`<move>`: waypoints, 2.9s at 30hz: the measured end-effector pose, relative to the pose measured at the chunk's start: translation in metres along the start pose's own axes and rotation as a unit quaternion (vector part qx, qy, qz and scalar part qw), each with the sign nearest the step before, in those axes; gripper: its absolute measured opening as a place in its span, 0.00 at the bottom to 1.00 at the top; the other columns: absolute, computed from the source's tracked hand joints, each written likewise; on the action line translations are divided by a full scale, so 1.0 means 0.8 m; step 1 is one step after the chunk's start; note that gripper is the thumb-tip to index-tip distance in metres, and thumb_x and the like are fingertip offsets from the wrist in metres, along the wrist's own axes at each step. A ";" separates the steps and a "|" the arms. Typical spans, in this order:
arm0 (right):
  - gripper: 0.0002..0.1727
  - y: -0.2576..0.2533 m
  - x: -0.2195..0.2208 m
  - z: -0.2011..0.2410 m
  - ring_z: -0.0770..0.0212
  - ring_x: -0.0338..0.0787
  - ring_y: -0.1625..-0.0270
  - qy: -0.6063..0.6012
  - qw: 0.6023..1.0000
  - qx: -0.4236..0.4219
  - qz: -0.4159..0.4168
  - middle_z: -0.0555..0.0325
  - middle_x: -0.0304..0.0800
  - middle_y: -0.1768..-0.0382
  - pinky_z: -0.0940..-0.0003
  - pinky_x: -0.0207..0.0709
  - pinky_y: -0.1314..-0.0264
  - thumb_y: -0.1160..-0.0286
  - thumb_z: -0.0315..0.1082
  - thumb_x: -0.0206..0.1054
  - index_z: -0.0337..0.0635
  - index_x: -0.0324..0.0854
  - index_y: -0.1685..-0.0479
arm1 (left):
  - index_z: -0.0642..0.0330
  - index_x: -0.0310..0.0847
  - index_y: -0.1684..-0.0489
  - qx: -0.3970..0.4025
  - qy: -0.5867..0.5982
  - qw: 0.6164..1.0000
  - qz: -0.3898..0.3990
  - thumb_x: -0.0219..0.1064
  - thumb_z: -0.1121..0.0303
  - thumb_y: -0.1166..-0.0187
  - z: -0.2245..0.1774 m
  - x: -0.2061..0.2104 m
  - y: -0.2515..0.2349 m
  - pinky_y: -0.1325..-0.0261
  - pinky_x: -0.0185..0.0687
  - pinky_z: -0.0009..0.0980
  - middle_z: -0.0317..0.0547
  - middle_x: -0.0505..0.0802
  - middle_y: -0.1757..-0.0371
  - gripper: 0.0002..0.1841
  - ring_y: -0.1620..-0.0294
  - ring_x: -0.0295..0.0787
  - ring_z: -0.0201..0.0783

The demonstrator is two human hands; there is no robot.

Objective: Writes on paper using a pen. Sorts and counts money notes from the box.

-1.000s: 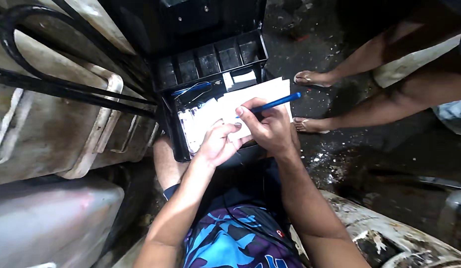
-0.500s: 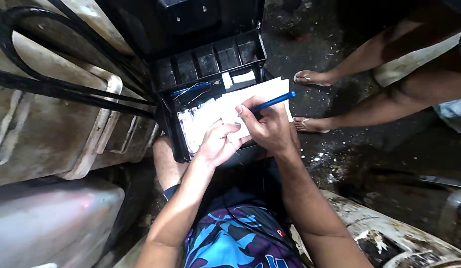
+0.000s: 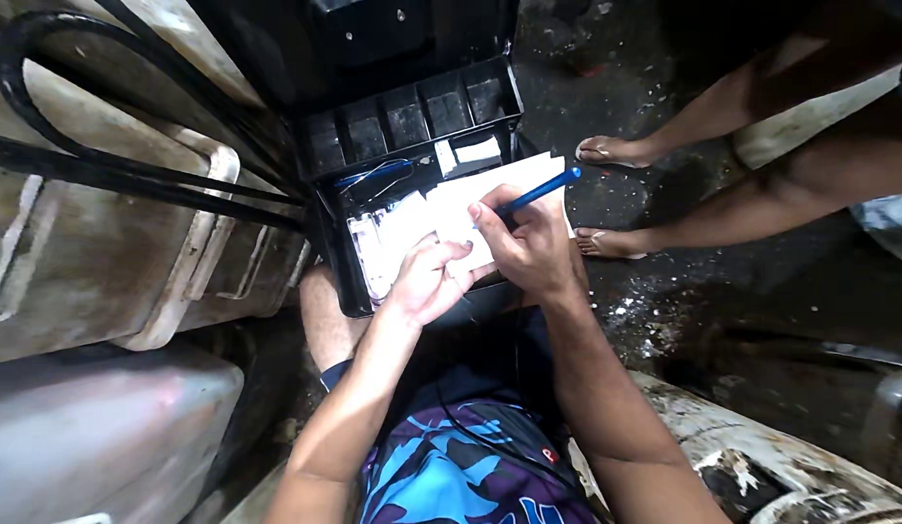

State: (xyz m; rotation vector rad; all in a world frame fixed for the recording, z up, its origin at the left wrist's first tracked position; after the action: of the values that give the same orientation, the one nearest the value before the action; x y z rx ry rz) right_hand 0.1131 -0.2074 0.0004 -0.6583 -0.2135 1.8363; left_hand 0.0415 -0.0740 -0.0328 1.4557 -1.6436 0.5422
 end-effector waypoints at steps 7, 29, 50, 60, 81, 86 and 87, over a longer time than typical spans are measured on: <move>0.07 -0.005 -0.008 0.004 0.70 0.83 0.75 -0.137 0.988 0.044 -0.060 0.58 0.87 0.74 0.73 0.78 0.74 0.19 0.28 0.66 0.34 0.86 0.65 | 0.61 0.70 0.31 0.001 0.011 1.000 0.007 0.54 0.79 0.20 0.000 -0.001 -0.003 0.27 0.79 0.60 0.57 0.85 0.33 0.19 0.32 0.85 0.53; 0.10 0.006 0.006 0.005 0.72 0.77 0.82 0.022 0.997 0.072 -0.006 0.64 0.82 0.81 0.74 0.72 0.81 0.18 0.35 0.66 0.42 0.88 0.65 | 0.58 0.70 0.31 0.002 0.010 0.996 -0.090 0.55 0.78 0.15 0.001 -0.002 -0.007 0.34 0.86 0.52 0.54 0.87 0.37 0.17 0.39 0.89 0.48; 0.09 -0.004 0.008 -0.009 0.73 0.82 0.76 -0.010 0.999 0.018 -0.024 0.62 0.86 0.77 0.74 0.78 0.73 0.19 0.32 0.67 0.37 0.88 0.66 | 0.58 0.69 0.28 0.013 0.021 0.997 -0.074 0.57 0.78 0.15 0.001 -0.003 -0.008 0.31 0.83 0.56 0.55 0.85 0.34 0.18 0.35 0.87 0.51; 0.11 -0.003 0.011 -0.010 0.73 0.80 0.77 0.019 0.999 0.007 -0.029 0.63 0.85 0.79 0.72 0.76 0.75 0.19 0.33 0.66 0.39 0.89 0.67 | 0.59 0.69 0.29 0.016 0.010 0.998 -0.063 0.55 0.78 0.14 0.000 -0.003 -0.009 0.32 0.84 0.55 0.55 0.86 0.35 0.17 0.37 0.88 0.49; 0.10 -0.004 -0.002 -0.003 0.74 0.83 0.76 0.003 0.998 0.050 -0.039 0.64 0.87 0.77 0.74 0.80 0.74 0.18 0.34 0.66 0.41 0.89 0.66 | 0.59 0.70 0.30 0.017 0.008 0.999 -0.042 0.56 0.77 0.15 0.000 -0.001 -0.008 0.30 0.82 0.57 0.56 0.85 0.34 0.16 0.33 0.86 0.51; 0.11 -0.001 0.003 -0.002 0.74 0.79 0.79 0.043 0.997 0.048 -0.037 0.66 0.83 0.80 0.74 0.73 0.78 0.18 0.35 0.65 0.42 0.89 0.66 | 0.58 0.71 0.30 0.014 0.016 0.998 -0.064 0.57 0.77 0.15 -0.001 0.000 -0.008 0.32 0.84 0.56 0.55 0.86 0.35 0.17 0.35 0.87 0.50; 0.11 0.001 0.003 0.001 0.74 0.77 0.81 0.046 0.997 0.052 -0.036 0.65 0.82 0.81 0.75 0.72 0.80 0.17 0.35 0.66 0.42 0.88 0.66 | 0.58 0.70 0.30 0.014 0.020 0.998 -0.066 0.56 0.78 0.16 -0.001 0.000 -0.008 0.31 0.83 0.56 0.55 0.86 0.35 0.17 0.35 0.87 0.50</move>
State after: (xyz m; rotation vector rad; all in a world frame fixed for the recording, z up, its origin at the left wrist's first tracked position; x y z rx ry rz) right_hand 0.1111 -0.2050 -0.0001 -0.6517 -0.0786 1.7307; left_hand 0.0477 -0.0747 -0.0339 1.5523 -1.5022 0.5184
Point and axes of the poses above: each hand's wrist, its own y-axis away from the middle knuckle, its own x-axis out of the palm, z = x × y, the point moved 3 cm from there along -y, towards the middle knuckle
